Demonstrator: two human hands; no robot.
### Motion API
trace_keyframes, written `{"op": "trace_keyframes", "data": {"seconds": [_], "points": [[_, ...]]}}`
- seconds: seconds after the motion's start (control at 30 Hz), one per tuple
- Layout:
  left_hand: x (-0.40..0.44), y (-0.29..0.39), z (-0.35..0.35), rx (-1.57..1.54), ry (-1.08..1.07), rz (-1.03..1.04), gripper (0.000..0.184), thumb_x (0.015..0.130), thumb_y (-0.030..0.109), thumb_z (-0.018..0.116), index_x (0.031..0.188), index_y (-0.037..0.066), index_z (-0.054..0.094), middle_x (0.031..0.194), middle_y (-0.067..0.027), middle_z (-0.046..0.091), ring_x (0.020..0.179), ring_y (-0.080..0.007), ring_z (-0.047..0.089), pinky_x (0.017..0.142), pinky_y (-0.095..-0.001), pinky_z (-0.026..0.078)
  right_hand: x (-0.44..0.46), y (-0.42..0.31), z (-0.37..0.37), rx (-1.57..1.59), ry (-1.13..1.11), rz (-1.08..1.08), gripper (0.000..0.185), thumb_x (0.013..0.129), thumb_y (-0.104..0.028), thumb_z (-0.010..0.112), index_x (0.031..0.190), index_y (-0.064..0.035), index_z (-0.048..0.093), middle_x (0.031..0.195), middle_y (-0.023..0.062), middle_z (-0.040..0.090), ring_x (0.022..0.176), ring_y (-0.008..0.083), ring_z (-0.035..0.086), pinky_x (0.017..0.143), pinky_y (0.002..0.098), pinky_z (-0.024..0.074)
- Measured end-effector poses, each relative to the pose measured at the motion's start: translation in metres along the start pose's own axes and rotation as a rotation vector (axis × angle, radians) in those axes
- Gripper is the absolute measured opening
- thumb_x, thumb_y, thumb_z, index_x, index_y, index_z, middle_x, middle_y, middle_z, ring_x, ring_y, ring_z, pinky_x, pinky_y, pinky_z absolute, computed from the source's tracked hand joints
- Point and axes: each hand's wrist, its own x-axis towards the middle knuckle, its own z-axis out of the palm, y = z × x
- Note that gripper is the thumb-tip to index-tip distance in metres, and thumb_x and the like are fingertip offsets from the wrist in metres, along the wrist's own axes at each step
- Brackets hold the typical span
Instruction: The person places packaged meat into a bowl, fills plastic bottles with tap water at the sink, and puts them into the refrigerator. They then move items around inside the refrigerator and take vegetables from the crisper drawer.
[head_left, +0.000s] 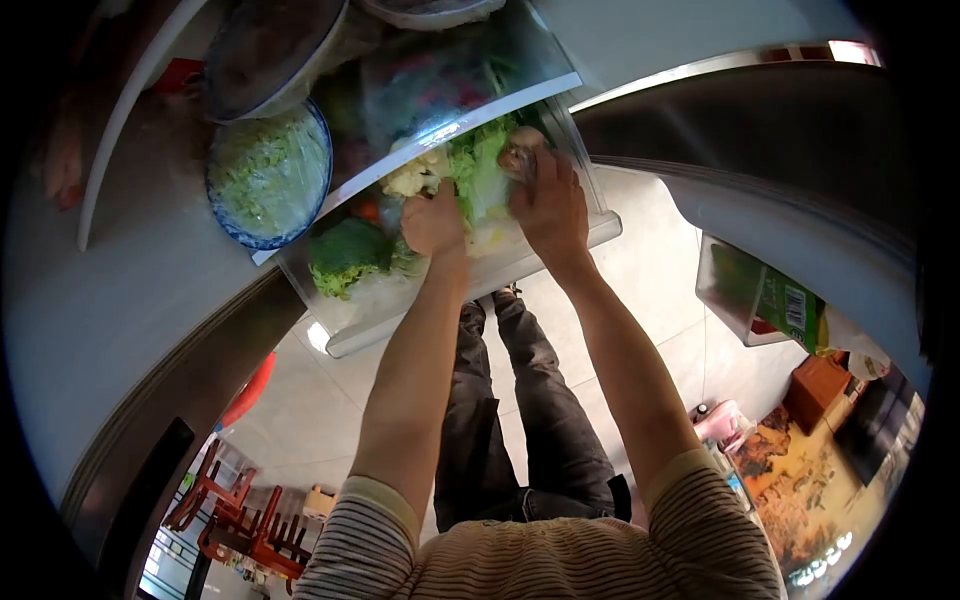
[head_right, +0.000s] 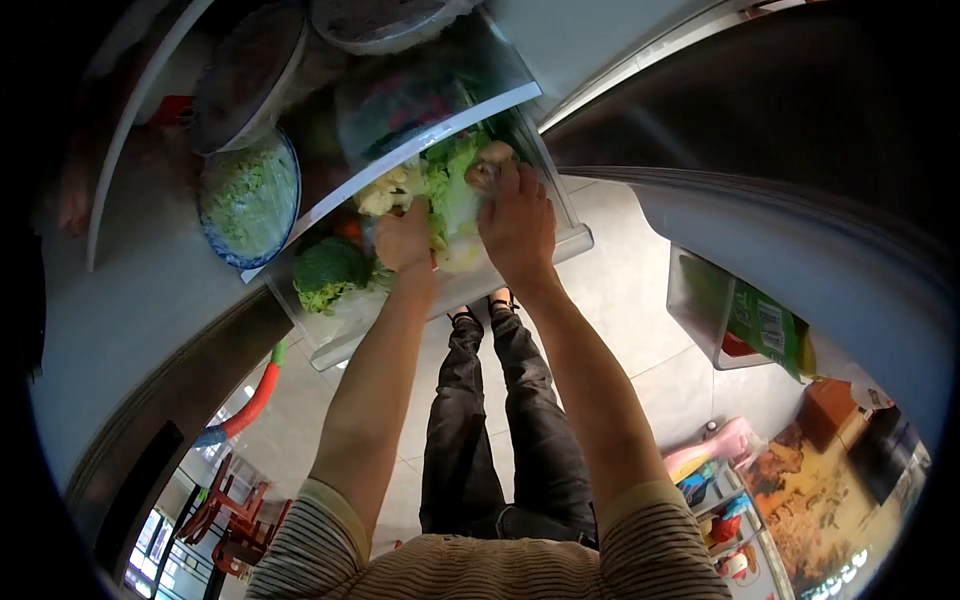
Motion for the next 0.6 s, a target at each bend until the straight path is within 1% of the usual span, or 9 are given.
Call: {"op": "trace_keyframes", "data": {"seconds": [0.07, 0.1, 0.2, 0.3, 0.37, 0.4, 0.5, 0.57, 0.6], "points": [[0.002, -0.006, -0.002, 0.092, 0.052, 0.198, 0.047, 0.065, 0.047, 0.067, 0.076, 0.001, 0.067, 0.072, -0.0175, 0.065, 0.073, -0.0309, 0.064, 0.07, -0.0399, 0.05, 0.001, 0.0, -0.002, 0.028, -0.017, -0.01, 0.047, 0.074, -0.014, 0.056, 0.118, -0.0018, 0.041, 0.114, 0.0177, 0.048, 0.101, 0.0352, 0.05, 0.083, 0.0458, 0.043], [0.002, -0.008, -0.005, 0.141, 0.077, 0.297, 0.044, 0.066, 0.045, 0.068, 0.073, 0.002, 0.067, 0.068, -0.0179, 0.064, 0.07, -0.0314, 0.064, 0.068, -0.0403, 0.05, 0.0, 0.001, -0.002, 0.038, -0.003, -0.026, 0.049, 0.074, -0.014, 0.056, 0.12, -0.0029, 0.041, 0.114, 0.0182, 0.048, 0.101, 0.0362, 0.05, 0.083, 0.0458, 0.043], [-0.004, -0.013, -0.018, 0.334, 0.075, 0.564, 0.032, 0.07, 0.034, 0.067, 0.069, 0.002, 0.065, 0.071, -0.0163, 0.064, 0.067, -0.0326, 0.064, 0.062, -0.0413, 0.051, -0.001, 0.003, 0.0, 0.059, 0.027, -0.055, 0.051, 0.074, -0.015, 0.055, 0.123, -0.0051, 0.042, 0.113, 0.019, 0.049, 0.099, 0.0383, 0.05, 0.084, 0.0459, 0.0429], [-0.003, -0.021, -0.023, 0.436, 0.068, 0.766, 0.028, 0.071, 0.032, 0.068, 0.072, 0.004, 0.061, 0.074, -0.0133, 0.064, 0.063, -0.0314, 0.063, 0.057, -0.0406, 0.051, -0.001, 0.004, 0.003, 0.032, 0.032, -0.061, 0.049, 0.073, -0.016, 0.057, 0.119, -0.0049, 0.043, 0.114, 0.0173, 0.048, 0.099, 0.0367, 0.051, 0.083, 0.045, 0.0428], [0.0, -0.026, -0.022, 0.427, 0.095, 0.893, 0.033, 0.072, 0.034, 0.069, 0.072, 0.002, 0.06, 0.075, -0.0163, 0.064, 0.061, -0.032, 0.063, 0.053, -0.041, 0.05, -0.003, 0.003, 0.002, -0.014, 0.033, -0.073, 0.046, 0.072, -0.017, 0.06, 0.114, -0.0038, 0.045, 0.114, 0.0146, 0.048, 0.097, 0.0339, 0.052, 0.08, 0.0436, 0.0426], [0.001, -0.027, -0.021, 0.422, 0.112, 0.959, 0.035, 0.072, 0.035, 0.069, 0.072, 0.001, 0.06, 0.076, -0.0178, 0.064, 0.059, -0.0323, 0.063, 0.051, -0.0413, 0.05, -0.004, 0.002, 0.001, -0.031, 0.038, -0.086, 0.045, 0.072, -0.017, 0.06, 0.112, -0.004, 0.045, 0.112, 0.0146, 0.048, 0.096, 0.0337, 0.053, 0.08, 0.0432, 0.043], [0.008, -0.026, -0.014, 0.547, -0.019, 0.816, 0.025, 0.076, 0.025, 0.064, 0.086, 0.002, 0.059, 0.087, -0.0188, 0.062, 0.07, -0.0315, 0.064, 0.06, -0.0381, 0.051, -0.007, 0.0, -0.001, -0.067, 0.061, -0.131, 0.042, 0.071, -0.018, 0.061, 0.108, -0.0048, 0.047, 0.109, 0.0148, 0.049, 0.093, 0.033, 0.054, 0.077, 0.042, 0.0439], [0.016, -0.041, -0.01, 0.221, -0.142, 0.706, 0.026, 0.079, 0.018, 0.06, 0.097, -0.001, 0.059, 0.091, -0.0197, 0.062, 0.077, -0.0283, 0.063, 0.066, -0.0348, 0.05, -0.007, 0.003, 0.001, -0.07, 0.079, -0.161, 0.039, 0.07, -0.017, 0.062, 0.105, -0.0052, 0.048, 0.107, 0.0153, 0.05, 0.092, 0.0325, 0.055, 0.075, 0.0413, 0.0446], [0.021, -0.048, -0.008, 0.056, -0.197, 0.645, 0.028, 0.08, 0.015, 0.058, 0.102, -0.002, 0.058, 0.093, -0.0202, 0.062, 0.081, -0.0268, 0.063, 0.07, -0.0332, 0.049, -0.007, 0.004, 0.001, -0.062, 0.075, -0.166, 0.042, 0.071, -0.019, 0.062, 0.109, -0.0063, 0.048, 0.109, 0.0156, 0.05, 0.093, 0.0335, 0.055, 0.076, 0.042, 0.0452]]}}
